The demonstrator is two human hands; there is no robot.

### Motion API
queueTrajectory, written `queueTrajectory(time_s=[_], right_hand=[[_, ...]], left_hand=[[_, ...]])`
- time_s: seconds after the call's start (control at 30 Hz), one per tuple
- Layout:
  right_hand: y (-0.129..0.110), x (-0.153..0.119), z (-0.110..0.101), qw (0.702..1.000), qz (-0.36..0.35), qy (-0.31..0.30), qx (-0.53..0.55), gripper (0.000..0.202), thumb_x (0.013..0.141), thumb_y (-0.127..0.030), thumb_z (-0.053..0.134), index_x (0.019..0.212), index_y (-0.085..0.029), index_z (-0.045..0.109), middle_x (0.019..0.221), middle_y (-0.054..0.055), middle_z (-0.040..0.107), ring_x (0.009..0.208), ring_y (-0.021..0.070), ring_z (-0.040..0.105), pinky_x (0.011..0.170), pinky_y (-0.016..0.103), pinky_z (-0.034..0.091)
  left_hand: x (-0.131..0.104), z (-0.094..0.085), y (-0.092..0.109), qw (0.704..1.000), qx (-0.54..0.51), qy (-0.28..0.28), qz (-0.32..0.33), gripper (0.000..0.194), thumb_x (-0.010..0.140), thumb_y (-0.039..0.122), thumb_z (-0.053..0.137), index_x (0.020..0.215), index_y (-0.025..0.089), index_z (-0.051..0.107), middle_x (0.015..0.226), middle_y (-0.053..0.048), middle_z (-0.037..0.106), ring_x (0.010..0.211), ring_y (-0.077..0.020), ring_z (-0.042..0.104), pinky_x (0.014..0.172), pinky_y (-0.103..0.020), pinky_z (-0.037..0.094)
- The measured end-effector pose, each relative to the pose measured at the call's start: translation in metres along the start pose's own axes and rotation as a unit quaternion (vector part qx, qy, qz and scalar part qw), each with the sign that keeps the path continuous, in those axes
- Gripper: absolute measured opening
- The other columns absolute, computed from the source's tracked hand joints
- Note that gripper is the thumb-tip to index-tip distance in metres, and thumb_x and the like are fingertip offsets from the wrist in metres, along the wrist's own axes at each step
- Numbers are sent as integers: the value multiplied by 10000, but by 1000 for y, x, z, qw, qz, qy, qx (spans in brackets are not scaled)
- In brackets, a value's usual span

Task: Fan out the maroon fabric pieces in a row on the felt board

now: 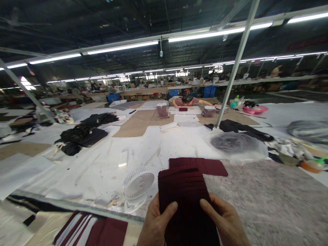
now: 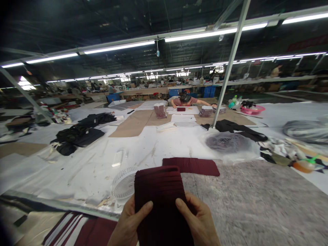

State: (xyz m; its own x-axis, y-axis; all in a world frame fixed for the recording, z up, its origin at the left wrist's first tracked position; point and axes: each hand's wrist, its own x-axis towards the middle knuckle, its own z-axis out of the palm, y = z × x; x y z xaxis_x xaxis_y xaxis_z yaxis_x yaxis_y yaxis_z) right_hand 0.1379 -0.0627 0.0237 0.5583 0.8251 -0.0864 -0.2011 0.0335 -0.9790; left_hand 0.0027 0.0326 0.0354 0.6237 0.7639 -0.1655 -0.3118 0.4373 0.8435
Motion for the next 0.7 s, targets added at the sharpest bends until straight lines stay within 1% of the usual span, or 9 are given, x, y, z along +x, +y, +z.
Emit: queueTrajectory(time_s=[0.1,0.27,0.37,0.43,0.5,0.53,0.6,0.67,0.7], right_hand=[[-1,-1,1,1000,-10,1,-6,257,764,-455,685,823,-208,720,809,35,711,764,219,628,708,307,518],[4,-2,1,1000,-10,-5,-3,247,782,-448,666,842,-212,710,829,32,705,771,214,624,724,303,515],[9,-3,0,1000,-11,-6,3,219,791,-427,665,859,-222,707,809,21,693,781,208,619,730,296,520],[12,-2,-2,1000,-12,-19,-4,218,808,-421,649,883,-224,704,831,30,696,806,217,625,746,307,530],[15,1,-6,998,-17,-46,-30,228,834,-420,617,913,-221,696,916,52,702,850,229,634,780,330,539],[15,3,-8,997,-36,-50,-50,228,845,-417,604,927,-222,690,993,65,693,899,238,634,811,342,538],[15,8,-12,987,-111,-27,-110,221,843,-401,609,977,-237,668,1176,78,624,1062,263,587,916,378,500],[10,13,-16,962,-203,16,-180,264,813,-397,645,1042,-265,638,1324,74,512,1224,292,473,1022,440,415],[6,15,-16,948,-238,28,-211,298,798,-400,662,1069,-280,624,1363,70,471,1269,303,423,1048,471,377]], left_hand=[[-1,0,1,1000,0,3,-4,494,697,303,725,1166,199,613,1063,-97,722,1023,-293,640,970,-452,459],[-1,-1,-1,1000,-11,12,-12,502,686,298,736,1162,195,614,960,-96,746,1093,-310,607,979,-460,452],[-1,-1,-2,999,-28,23,-17,504,687,285,738,1167,203,611,948,-83,750,1092,-292,611,1001,-439,437],[-1,-1,-1,999,-39,25,-23,508,690,277,737,1175,201,607,965,-83,747,1074,-284,621,996,-432,443],[-2,-2,1,998,-43,22,-33,502,691,278,735,1171,196,610,980,-89,745,1043,-284,636,973,-432,461],[-2,-2,2,998,-40,18,-38,496,691,281,735,1165,196,615,992,-92,742,1029,-285,642,962,-433,468],[-3,-4,4,998,-26,8,-48,466,698,292,729,1145,204,631,1018,-91,737,1017,-284,646,952,-433,474],[-4,-6,5,998,-7,-9,-56,422,709,301,719,1118,219,651,1060,-87,726,1043,-285,632,959,-436,466],[-4,-7,5,998,3,-19,-59,403,713,303,715,1106,227,660,1083,-84,719,1060,-286,623,969,-437,457]])
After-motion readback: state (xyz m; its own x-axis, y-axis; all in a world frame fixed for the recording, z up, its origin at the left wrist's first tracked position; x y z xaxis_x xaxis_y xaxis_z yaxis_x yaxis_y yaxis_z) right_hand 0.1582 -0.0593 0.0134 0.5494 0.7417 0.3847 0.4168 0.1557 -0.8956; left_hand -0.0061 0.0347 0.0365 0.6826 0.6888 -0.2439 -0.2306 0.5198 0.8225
